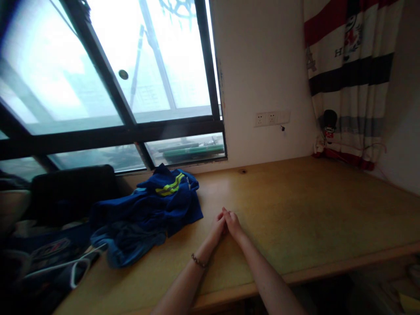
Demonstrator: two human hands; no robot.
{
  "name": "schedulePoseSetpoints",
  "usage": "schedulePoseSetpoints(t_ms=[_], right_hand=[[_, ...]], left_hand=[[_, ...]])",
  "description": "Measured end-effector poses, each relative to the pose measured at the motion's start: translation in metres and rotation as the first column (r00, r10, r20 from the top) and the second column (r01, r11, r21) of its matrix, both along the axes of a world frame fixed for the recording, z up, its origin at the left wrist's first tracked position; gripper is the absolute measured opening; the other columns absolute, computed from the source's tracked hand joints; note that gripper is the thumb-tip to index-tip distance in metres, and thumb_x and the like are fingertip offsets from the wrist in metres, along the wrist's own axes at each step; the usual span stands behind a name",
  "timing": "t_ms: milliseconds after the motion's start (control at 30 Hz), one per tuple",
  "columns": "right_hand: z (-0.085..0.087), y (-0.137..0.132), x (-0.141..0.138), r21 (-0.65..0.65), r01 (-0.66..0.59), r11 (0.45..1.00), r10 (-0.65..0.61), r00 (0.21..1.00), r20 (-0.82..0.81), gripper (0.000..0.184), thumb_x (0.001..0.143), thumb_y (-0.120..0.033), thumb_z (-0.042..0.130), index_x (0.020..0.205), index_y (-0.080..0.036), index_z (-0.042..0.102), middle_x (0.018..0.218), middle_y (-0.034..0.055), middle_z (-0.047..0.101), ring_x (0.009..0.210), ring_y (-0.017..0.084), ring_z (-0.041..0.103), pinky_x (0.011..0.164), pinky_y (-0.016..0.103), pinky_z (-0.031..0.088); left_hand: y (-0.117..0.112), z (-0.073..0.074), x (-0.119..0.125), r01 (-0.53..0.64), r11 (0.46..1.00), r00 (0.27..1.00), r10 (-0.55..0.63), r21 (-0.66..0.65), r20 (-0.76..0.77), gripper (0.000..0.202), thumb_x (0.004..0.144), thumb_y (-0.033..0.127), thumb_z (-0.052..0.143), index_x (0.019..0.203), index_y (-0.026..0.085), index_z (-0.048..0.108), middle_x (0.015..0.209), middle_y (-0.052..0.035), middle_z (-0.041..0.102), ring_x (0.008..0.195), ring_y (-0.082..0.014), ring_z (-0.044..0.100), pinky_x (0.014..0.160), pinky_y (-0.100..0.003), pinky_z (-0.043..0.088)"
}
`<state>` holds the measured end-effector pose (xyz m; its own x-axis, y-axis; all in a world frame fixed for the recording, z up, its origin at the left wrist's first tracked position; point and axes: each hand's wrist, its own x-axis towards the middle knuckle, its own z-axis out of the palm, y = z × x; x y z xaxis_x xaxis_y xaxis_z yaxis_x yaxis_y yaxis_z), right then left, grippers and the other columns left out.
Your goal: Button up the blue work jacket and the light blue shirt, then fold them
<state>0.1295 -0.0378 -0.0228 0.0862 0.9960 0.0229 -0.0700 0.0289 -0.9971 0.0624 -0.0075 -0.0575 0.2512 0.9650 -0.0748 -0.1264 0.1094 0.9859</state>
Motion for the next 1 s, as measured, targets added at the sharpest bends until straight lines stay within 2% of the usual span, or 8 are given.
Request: schedulePoseSetpoints(t_ms=[300,633,1000], right_hand=[[-0.005,0.003,0.000,-0.009,0.000,1.000,0.000,1.000,0.007,0.054,0.070,-0.066,0.038,0.049,-0.017,0.048,0.035,-0.0023,0.046,0.030,0.010,0.044,0.031,0.020,0.035],[-0.007,0.003,0.000,0.009,0.008,1.000,-0.008,1.000,0.003,0.052,0.070,-0.064,0.039,0.051,-0.017,0.050,0.038,-0.0015,0.047,0.033,0.012,0.046,0.033,0.022,0.036],[-0.010,0.005,0.001,0.022,-0.001,1.000,0.000,1.000,0.018,0.054,0.071,-0.065,0.037,0.049,-0.017,0.050,0.035,-0.0016,0.045,0.030,0.011,0.045,0.030,0.021,0.034]], left_hand=[[0.000,-0.001,-0.001,0.018,1.000,1.000,-0.018,0.002,-0.016,0.039,0.065,0.052,0.053,0.076,0.014,0.053,0.041,0.0061,0.043,0.031,-0.0057,0.035,0.032,-0.018,0.025],[-0.001,0.000,-0.001,0.022,1.000,1.000,-0.022,0.022,0.003,0.035,0.067,0.048,0.053,0.073,0.014,0.052,0.041,0.0060,0.042,0.032,-0.0054,0.035,0.034,-0.018,0.026],[-0.010,0.015,0.001,-0.021,1.000,1.000,0.021,-0.015,-0.004,0.036,0.063,0.047,0.056,0.070,0.012,0.054,0.039,0.0063,0.041,0.032,-0.0049,0.035,0.034,-0.017,0.023]])
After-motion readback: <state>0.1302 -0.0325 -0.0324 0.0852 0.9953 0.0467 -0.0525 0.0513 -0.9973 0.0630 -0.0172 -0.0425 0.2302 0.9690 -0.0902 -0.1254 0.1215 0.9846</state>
